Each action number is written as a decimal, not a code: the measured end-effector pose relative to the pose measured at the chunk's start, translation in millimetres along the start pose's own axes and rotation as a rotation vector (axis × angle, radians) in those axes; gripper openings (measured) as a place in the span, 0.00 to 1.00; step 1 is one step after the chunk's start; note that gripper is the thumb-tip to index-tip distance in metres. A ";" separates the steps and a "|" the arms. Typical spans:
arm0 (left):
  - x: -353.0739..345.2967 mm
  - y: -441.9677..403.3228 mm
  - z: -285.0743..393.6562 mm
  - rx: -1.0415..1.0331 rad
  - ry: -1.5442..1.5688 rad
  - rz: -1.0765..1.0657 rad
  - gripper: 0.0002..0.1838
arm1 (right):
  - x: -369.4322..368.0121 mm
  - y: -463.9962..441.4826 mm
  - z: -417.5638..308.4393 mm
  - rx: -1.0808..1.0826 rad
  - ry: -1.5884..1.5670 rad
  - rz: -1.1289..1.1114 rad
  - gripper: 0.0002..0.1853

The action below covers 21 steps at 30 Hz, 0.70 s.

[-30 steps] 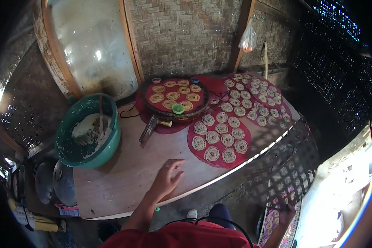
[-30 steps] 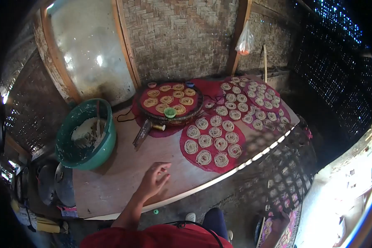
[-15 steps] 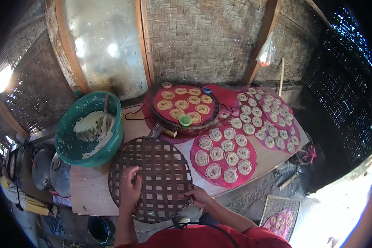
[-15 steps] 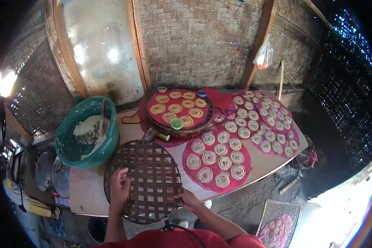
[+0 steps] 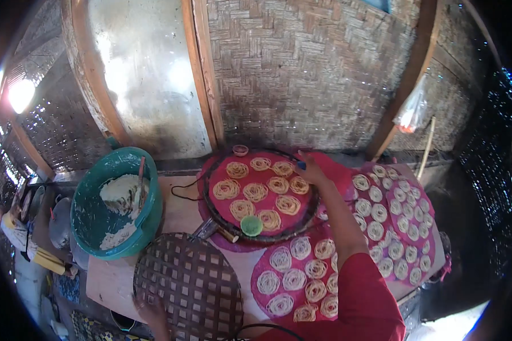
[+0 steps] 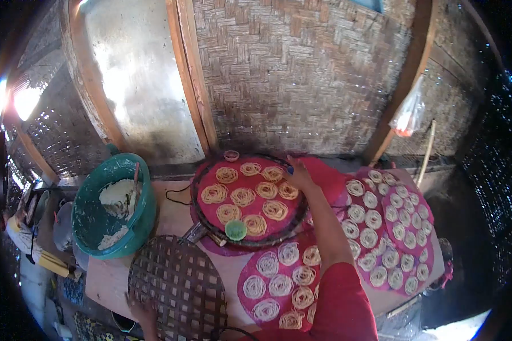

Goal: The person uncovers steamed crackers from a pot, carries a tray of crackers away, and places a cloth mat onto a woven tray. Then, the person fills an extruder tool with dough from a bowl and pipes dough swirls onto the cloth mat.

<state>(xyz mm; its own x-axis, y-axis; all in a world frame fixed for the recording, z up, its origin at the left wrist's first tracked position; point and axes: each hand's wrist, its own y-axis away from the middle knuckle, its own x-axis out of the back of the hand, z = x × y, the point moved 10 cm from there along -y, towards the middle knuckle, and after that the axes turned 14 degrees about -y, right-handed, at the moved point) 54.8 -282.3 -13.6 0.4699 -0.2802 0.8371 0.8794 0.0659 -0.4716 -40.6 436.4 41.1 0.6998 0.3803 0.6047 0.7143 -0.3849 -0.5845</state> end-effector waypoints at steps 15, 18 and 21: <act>-39.4 42.7 -119.7 0.250 -0.161 -0.201 0.37 | -198.2 -115.3 -81.8 -0.028 -0.219 -0.435 0.33; -41.6 42.2 -124.9 0.285 -0.182 -0.219 0.39 | -226.1 -114.4 -83.1 -0.043 -0.281 -0.335 0.29; -41.4 42.8 -124.0 0.290 -0.192 -0.240 0.39 | -238.8 -115.7 -86.4 -0.064 -0.283 -0.448 0.30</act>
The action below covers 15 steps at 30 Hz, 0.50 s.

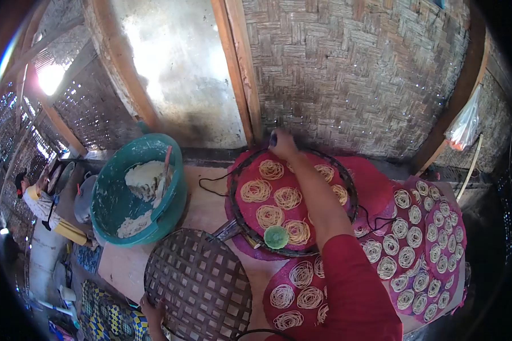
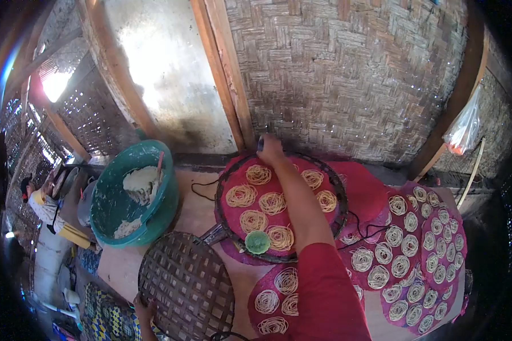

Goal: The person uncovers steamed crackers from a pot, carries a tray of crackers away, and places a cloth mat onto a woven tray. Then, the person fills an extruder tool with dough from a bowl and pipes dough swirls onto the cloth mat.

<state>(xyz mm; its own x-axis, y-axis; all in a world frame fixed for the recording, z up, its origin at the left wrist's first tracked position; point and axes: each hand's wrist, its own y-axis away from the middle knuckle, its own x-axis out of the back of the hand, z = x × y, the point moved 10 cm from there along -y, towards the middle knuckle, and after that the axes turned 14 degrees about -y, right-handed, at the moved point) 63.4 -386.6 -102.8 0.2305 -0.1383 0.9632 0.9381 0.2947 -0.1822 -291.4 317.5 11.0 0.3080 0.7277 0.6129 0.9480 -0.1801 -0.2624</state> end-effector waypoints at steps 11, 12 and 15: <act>-36.0 10.8 -45.9 0.346 0.943 -0.334 0.19 | 25.9 153.3 -138.6 -0.008 -0.554 -0.501 0.26; -23.9 12.7 -26.1 0.298 0.929 -0.450 0.09 | 22.6 152.9 -128.6 -0.049 -0.680 -0.508 0.25; -9.8 14.7 -34.7 0.407 1.161 -0.427 0.05 | 36.9 172.7 -150.6 -0.146 -0.872 -0.442 0.22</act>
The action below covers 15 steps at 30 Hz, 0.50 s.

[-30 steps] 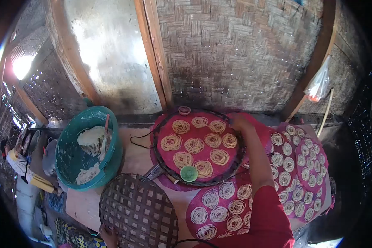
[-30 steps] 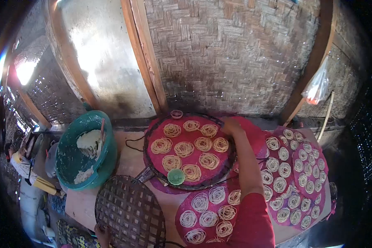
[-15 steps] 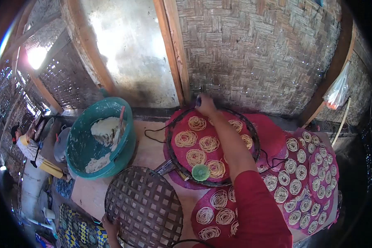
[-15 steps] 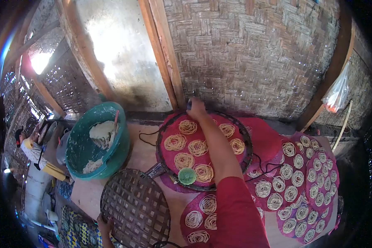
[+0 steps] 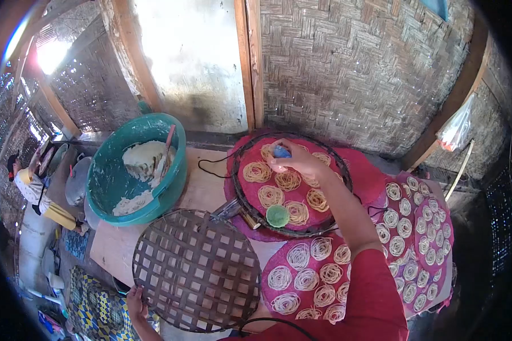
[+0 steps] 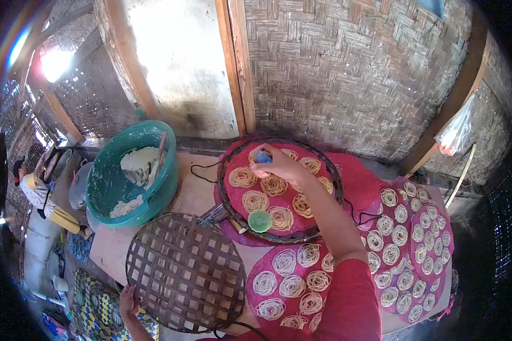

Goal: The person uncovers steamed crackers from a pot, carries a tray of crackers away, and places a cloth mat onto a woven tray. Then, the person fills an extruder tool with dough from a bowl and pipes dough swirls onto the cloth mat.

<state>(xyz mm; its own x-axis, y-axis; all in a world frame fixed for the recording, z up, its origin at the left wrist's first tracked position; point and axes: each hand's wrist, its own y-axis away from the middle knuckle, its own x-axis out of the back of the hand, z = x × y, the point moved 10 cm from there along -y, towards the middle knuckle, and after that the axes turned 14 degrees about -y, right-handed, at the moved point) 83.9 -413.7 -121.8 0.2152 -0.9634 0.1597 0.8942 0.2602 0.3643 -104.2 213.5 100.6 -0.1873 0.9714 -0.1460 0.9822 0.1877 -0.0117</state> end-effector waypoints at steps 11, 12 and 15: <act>137.5 -54.3 -51.4 0.015 0.006 -0.037 0.10 | -94.9 98.9 42.4 0.160 1.029 -0.035 0.28; 139.0 -62.7 -50.6 0.034 0.061 -0.050 0.10 | -98.4 101.4 38.8 0.195 1.056 0.026 0.27; 79.1 -53.1 8.3 -0.022 0.052 0.047 0.14 | -159.9 106.7 38.1 0.221 0.963 -0.025 0.24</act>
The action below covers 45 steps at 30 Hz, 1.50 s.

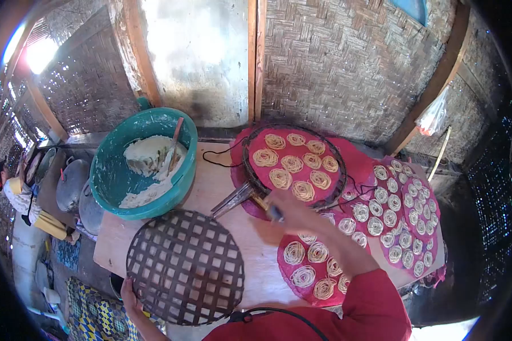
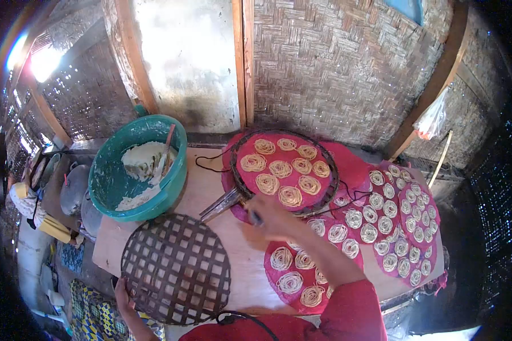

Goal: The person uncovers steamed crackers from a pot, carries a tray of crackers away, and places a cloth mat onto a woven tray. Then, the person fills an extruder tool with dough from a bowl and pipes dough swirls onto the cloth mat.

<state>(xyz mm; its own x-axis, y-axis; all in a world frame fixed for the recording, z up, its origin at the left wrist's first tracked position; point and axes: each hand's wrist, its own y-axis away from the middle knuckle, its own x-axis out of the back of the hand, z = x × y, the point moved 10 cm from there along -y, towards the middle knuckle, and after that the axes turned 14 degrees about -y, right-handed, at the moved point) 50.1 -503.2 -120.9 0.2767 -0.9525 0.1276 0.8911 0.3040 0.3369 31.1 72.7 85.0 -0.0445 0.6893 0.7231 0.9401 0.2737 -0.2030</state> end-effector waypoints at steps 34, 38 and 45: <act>-55.1 -12.3 97.0 -0.562 -0.391 0.088 0.17 | -48.1 112.3 182.3 -0.618 -1.860 1.440 0.09; -52.8 -7.9 105.4 -0.475 -0.405 0.025 0.14 | -33.9 88.1 174.5 -0.570 -1.926 1.310 0.09; -42.8 -19.3 101.7 -0.527 -0.379 0.051 0.13 | -7.7 71.0 184.1 -0.248 -1.897 1.329 0.13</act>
<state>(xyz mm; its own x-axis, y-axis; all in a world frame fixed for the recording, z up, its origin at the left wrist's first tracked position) -15.5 -466.2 -38.0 0.2628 -0.8346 0.4841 0.9640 0.2056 -0.1689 36.1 210.3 -56.6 0.3913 0.0200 -0.9200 0.7087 -0.6443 0.2874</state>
